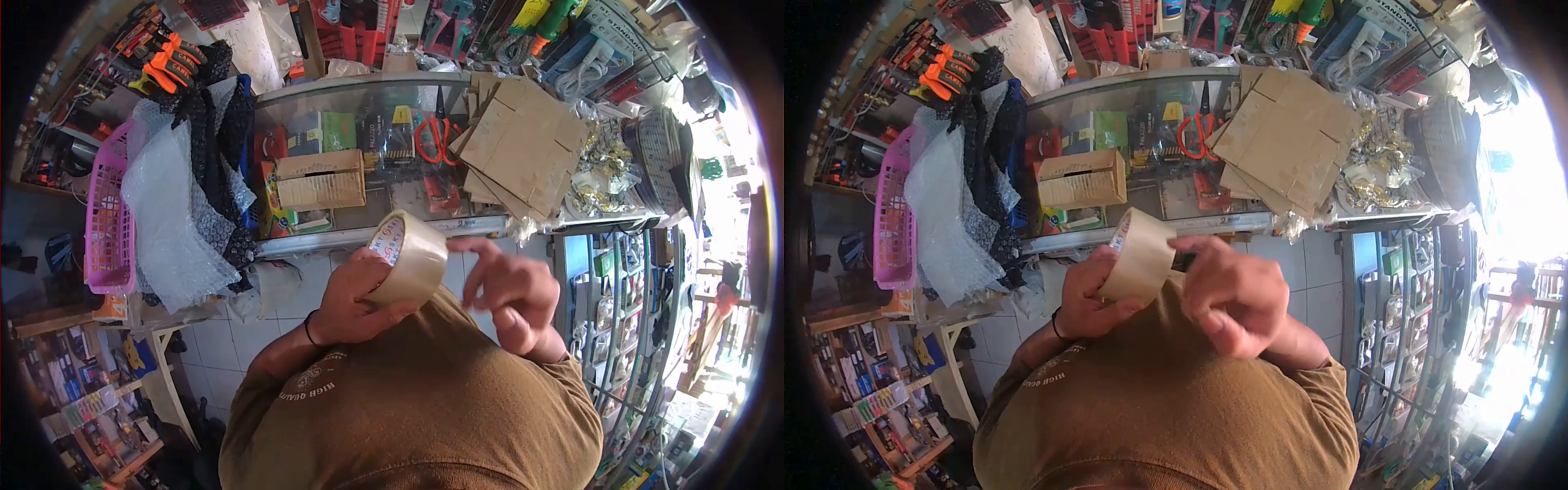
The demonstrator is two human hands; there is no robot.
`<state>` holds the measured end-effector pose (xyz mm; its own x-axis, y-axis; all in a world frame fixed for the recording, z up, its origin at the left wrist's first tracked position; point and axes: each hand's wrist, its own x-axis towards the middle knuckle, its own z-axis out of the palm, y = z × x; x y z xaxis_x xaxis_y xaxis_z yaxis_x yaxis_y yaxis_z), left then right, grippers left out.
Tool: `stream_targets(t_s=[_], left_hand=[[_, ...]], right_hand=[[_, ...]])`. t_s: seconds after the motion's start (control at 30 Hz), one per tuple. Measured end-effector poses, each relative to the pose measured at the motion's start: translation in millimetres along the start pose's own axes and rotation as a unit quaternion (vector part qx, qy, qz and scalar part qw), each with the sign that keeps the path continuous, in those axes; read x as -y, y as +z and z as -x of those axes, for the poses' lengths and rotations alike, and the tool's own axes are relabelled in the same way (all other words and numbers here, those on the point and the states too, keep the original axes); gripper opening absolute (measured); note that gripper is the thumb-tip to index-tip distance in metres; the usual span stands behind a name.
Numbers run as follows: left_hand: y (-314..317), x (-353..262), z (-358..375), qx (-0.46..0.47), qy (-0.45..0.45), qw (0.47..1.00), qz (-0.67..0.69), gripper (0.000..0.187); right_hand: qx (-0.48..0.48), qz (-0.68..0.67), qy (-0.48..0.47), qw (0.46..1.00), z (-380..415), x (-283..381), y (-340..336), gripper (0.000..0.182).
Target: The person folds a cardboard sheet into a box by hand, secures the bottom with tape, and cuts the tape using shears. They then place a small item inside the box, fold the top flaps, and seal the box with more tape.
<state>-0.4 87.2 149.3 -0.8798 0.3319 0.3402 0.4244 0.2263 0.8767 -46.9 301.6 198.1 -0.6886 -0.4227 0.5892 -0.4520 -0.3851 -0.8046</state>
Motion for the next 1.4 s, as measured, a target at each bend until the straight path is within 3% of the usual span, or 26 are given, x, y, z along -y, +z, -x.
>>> stream_targets(t_s=[0.03, 0.13, 0.4, 0.8, 1.0, 1.4], left_hand=[[1.1, -0.4, 0.0, 0.002, -0.001, 1.0, 0.003, 0.032], [2.6, -4.5, -2.9, -0.029, 0.018, 0.999, -0.016, 0.029], [8.0, -5.8, -10.2, -0.057, 0.06, 0.992, -0.096, 0.026], [4.4, -7.9, -11.9, -0.043, 0.051, 0.985, -0.16, 0.025], [5.9, -7.7, -12.5, -0.06, 0.047, 0.986, -0.146, 0.026], [3.6, -7.3, -13.6, -0.055, 0.03, 0.987, -0.15, 0.027]], right_hand=[[0.045, 0.031, -0.02, 0.998, 0.9, 2.4, -1.9, 0.015], [0.054, 0.016, 0.028, 0.998, 8.7, 6.5, -1.1, 0.023], [0.079, 0.12, -0.067, 0.987, 7.8, 4.5, 1.0, 0.014], [0.09, 0.071, -0.05, 0.992, 16.2, -1.9, 12.3, 0.018], [0.079, 0.129, -0.062, 0.987, 8.4, 3.0, 3.5, 0.011], [0.106, 0.124, -0.04, 0.986, 10.4, 2.7, 7.8, 0.012]])
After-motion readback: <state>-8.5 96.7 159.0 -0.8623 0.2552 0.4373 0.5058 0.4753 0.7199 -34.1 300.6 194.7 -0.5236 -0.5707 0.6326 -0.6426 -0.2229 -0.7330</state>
